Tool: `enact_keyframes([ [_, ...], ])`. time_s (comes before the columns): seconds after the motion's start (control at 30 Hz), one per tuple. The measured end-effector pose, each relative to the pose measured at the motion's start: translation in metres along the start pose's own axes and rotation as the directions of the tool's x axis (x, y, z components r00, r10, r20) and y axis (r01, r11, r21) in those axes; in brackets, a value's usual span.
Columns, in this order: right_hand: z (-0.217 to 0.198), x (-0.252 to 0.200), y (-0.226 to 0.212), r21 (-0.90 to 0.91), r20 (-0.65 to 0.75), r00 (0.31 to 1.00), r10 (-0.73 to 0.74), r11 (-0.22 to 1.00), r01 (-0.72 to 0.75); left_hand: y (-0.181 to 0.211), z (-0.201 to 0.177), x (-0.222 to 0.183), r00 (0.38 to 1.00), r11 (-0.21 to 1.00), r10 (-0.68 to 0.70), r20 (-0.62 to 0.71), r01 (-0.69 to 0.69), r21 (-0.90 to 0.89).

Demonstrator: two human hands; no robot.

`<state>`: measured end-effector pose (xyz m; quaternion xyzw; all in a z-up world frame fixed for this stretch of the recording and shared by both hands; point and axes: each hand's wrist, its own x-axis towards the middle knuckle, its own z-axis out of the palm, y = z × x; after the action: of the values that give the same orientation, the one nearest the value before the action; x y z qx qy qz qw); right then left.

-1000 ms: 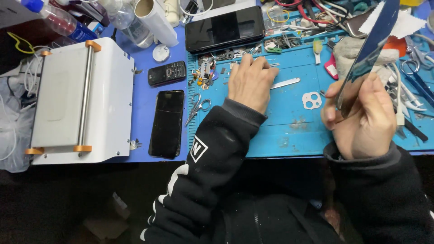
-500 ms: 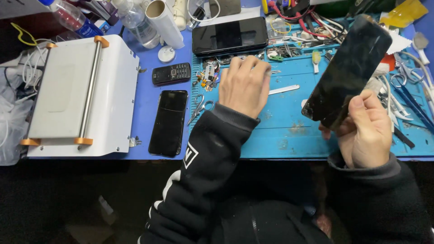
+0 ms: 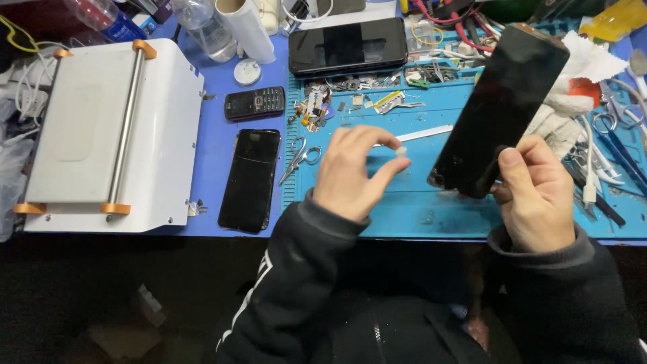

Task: Removing adhesive tape and cleaning a damaged smartphone screen at a repair station.

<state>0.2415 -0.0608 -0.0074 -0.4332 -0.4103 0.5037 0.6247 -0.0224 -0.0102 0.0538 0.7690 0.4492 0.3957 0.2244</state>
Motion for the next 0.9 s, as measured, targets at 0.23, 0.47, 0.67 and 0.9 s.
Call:
enact_keyframes([
  [0.23,0.059,0.002,-0.038,-0.274,0.133,0.991,0.035,0.962,0.003,-0.016,-0.02,-0.027,0.973,0.267,0.064,0.223,0.198,-0.943],
  [0.47,0.067,-0.01,-0.01,-0.577,0.238,0.971,-0.016,0.802,0.154,0.011,-0.017,-0.021,0.973,0.709,0.119,0.196,0.055,-0.703],
  [0.67,0.101,-0.009,-0.037,-0.472,0.192,0.977,-0.095,0.864,0.176,0.001,0.011,-0.03,0.99,0.676,-0.142,-0.013,0.088,-0.732],
  [0.9,0.094,-0.005,-0.045,-0.556,0.579,0.703,-0.412,0.431,0.711,-0.006,0.018,-0.028,0.991,0.699,-0.136,-0.019,0.082,-0.71],
])
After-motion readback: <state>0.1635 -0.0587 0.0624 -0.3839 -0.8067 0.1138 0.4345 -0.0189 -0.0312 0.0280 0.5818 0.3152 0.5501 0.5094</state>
